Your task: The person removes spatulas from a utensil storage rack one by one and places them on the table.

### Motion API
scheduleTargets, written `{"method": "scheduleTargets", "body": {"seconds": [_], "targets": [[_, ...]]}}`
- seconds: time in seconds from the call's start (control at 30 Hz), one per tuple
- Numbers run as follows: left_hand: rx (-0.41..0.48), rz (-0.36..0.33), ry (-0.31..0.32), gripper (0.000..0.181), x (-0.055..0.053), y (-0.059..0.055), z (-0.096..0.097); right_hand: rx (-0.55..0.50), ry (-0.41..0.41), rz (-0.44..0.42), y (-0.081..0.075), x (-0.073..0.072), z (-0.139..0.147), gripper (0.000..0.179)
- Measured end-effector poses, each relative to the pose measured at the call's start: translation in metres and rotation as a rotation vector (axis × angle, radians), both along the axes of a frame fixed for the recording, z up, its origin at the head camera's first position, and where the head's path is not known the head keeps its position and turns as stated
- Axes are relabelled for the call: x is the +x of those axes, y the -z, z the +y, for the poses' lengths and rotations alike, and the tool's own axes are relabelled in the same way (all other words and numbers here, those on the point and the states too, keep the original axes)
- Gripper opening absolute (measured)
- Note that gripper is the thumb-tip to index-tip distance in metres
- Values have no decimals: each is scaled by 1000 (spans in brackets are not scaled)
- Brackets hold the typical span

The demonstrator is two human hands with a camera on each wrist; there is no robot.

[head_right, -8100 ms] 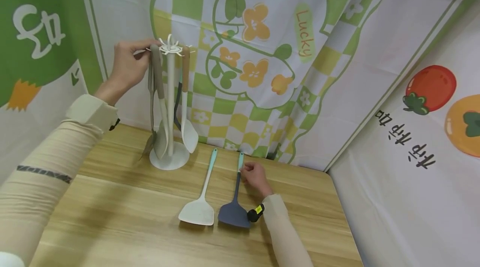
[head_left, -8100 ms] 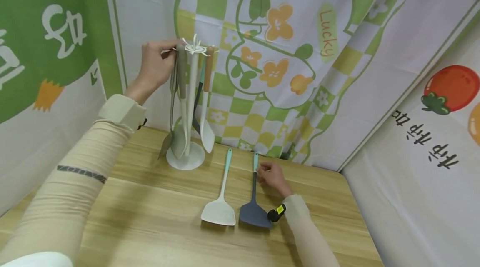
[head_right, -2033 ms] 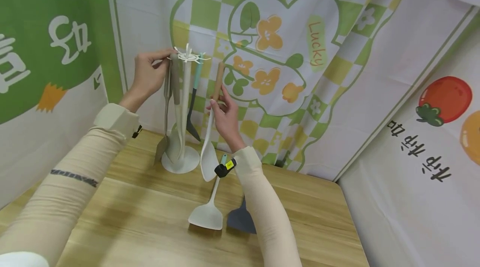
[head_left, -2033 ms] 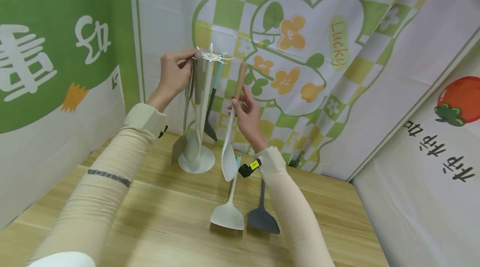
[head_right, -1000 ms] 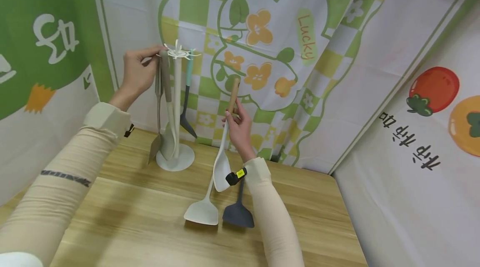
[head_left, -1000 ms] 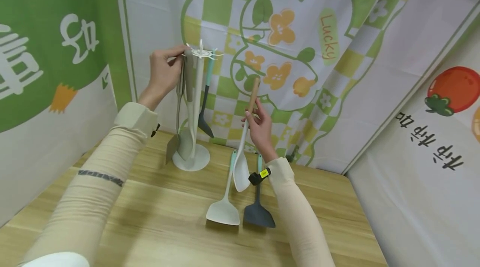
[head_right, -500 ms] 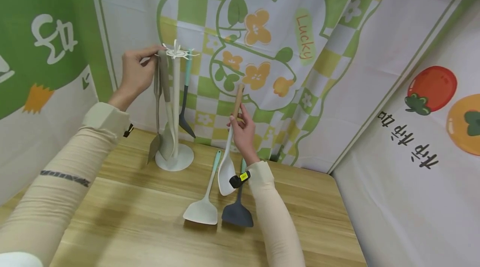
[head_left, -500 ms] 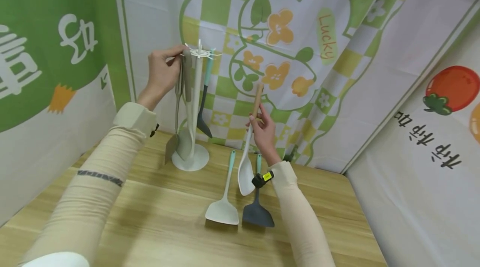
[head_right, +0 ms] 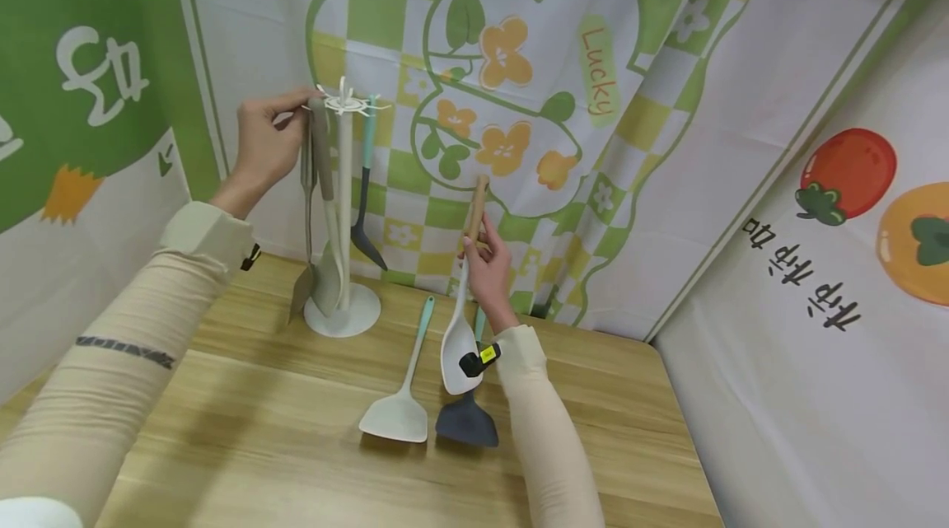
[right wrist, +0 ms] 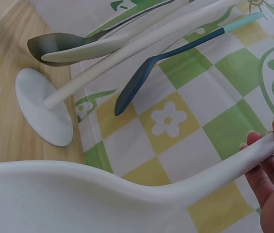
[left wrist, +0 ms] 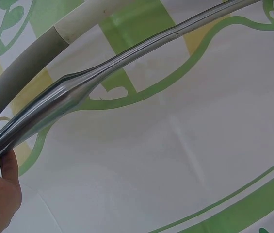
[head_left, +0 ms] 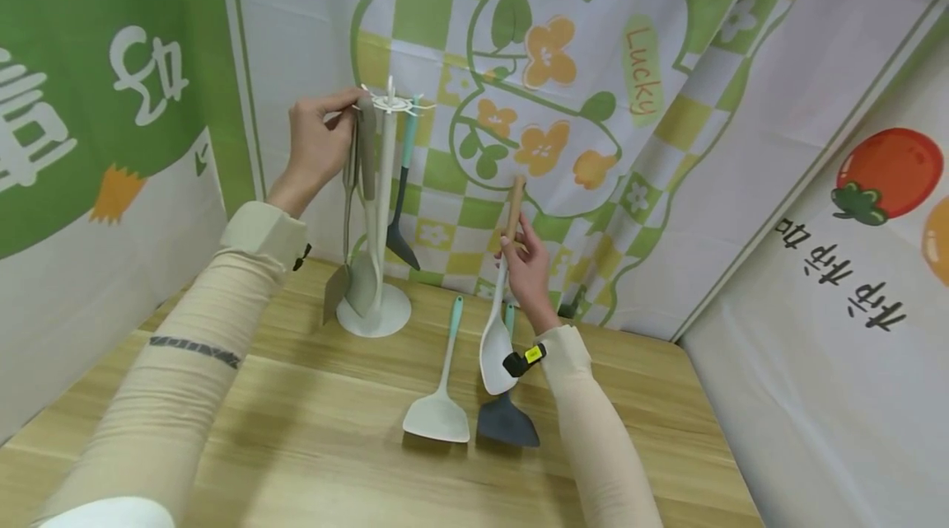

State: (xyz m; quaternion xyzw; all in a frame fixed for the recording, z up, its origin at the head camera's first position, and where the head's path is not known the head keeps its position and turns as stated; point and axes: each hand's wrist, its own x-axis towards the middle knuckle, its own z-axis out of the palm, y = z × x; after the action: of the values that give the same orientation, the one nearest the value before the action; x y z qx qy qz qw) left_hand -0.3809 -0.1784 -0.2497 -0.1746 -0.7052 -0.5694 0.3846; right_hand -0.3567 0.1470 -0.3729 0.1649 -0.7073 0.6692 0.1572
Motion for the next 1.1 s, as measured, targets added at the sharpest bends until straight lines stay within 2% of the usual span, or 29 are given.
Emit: {"method": "scheduleTargets", "body": {"seconds": [0.27, 0.5, 0.8, 0.93, 1.1], "targets": [[-8, -8, -35, 32, -3, -2, -3, 32, -1, 15, 5, -2, 11, 60], [1, -23, -41, 32, -7, -3, -3, 51, 13, 44, 11, 0, 21, 59], [-4, -22, -40, 32, -6, -2, 0, 30, 34, 16, 41, -16, 39, 58], [2, -22, -39, 31, -5, 2, 0, 43, 70, -9, 49, -15, 45, 57], [9, -4, -34, 30, -4, 2, 2, 43, 104, -36, 51, -11, 51, 57]]}}
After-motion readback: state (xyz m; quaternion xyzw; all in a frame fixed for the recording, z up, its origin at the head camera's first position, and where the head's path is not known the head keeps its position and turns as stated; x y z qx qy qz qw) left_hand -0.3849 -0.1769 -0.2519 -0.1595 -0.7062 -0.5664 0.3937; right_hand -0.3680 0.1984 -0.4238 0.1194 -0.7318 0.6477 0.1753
